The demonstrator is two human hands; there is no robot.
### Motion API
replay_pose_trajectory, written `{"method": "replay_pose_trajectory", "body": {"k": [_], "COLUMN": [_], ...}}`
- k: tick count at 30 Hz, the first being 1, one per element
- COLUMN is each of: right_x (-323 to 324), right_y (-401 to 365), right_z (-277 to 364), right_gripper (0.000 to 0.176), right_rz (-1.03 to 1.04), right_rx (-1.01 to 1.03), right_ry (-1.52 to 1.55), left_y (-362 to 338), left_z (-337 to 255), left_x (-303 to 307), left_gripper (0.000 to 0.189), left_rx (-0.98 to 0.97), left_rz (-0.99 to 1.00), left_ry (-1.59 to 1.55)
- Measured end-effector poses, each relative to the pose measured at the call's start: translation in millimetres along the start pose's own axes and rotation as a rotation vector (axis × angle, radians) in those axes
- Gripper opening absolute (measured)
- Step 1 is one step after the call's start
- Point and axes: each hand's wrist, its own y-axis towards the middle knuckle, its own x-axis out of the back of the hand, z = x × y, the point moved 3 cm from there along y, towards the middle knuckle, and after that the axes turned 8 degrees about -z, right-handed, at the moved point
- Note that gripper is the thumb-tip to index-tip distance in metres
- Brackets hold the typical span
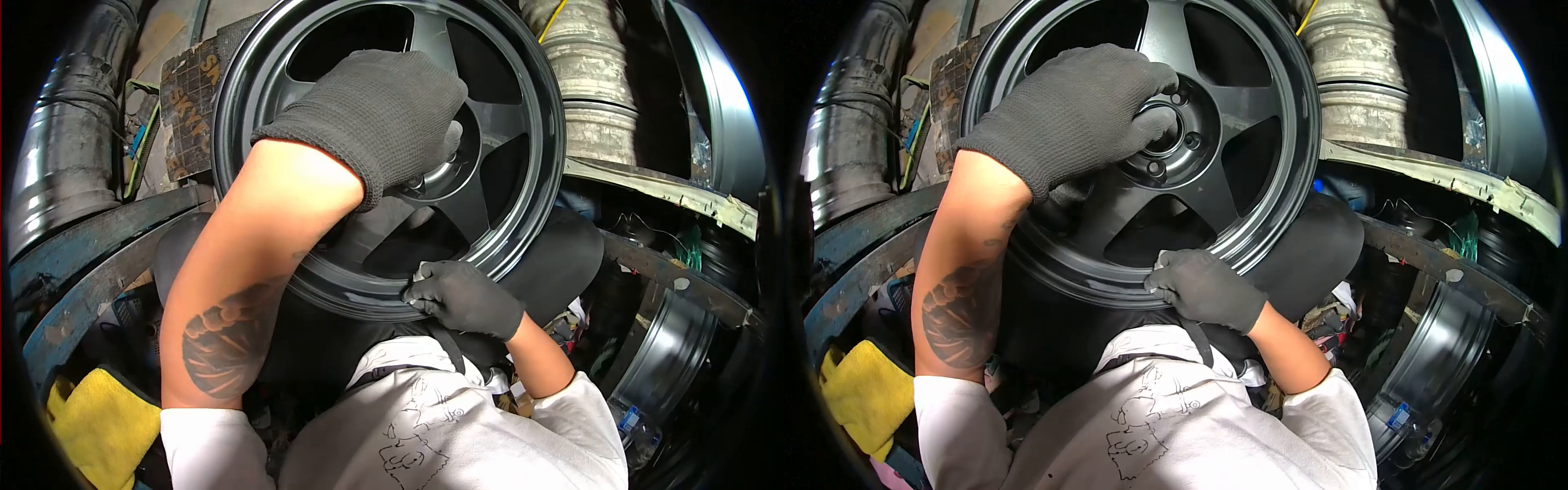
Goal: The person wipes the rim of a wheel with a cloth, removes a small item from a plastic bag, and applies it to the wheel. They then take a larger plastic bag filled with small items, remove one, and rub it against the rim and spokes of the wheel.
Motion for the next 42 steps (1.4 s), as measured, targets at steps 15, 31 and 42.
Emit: {"method": "replay_pose_trajectory", "body": {"k": [15,31,42], "right_x": [-0.9,5.0,-24.7], "right_y": [-4.2,-6.8,-23.7], "right_z": [-3.8,3.2,39.6], "right_gripper": [0.015,0.018,0.017], "right_rz": [-0.031,-0.074,-0.005], "right_rx": [0.001,-0.059,0.064], "right_ry": [-0.043,0.320,0.371], "left_y": [1.3,-4.0,-6.5], "left_z": [8.9,7.9,0.2], "left_x": [-1.0,-10.5,-6.8], "left_gripper": [0.036,0.038,0.034], "left_rx": [0.085,-0.013,0.018], "left_rz": [0.042,0.115,0.177], "left_ry": [-0.003,0.120,0.086]}}
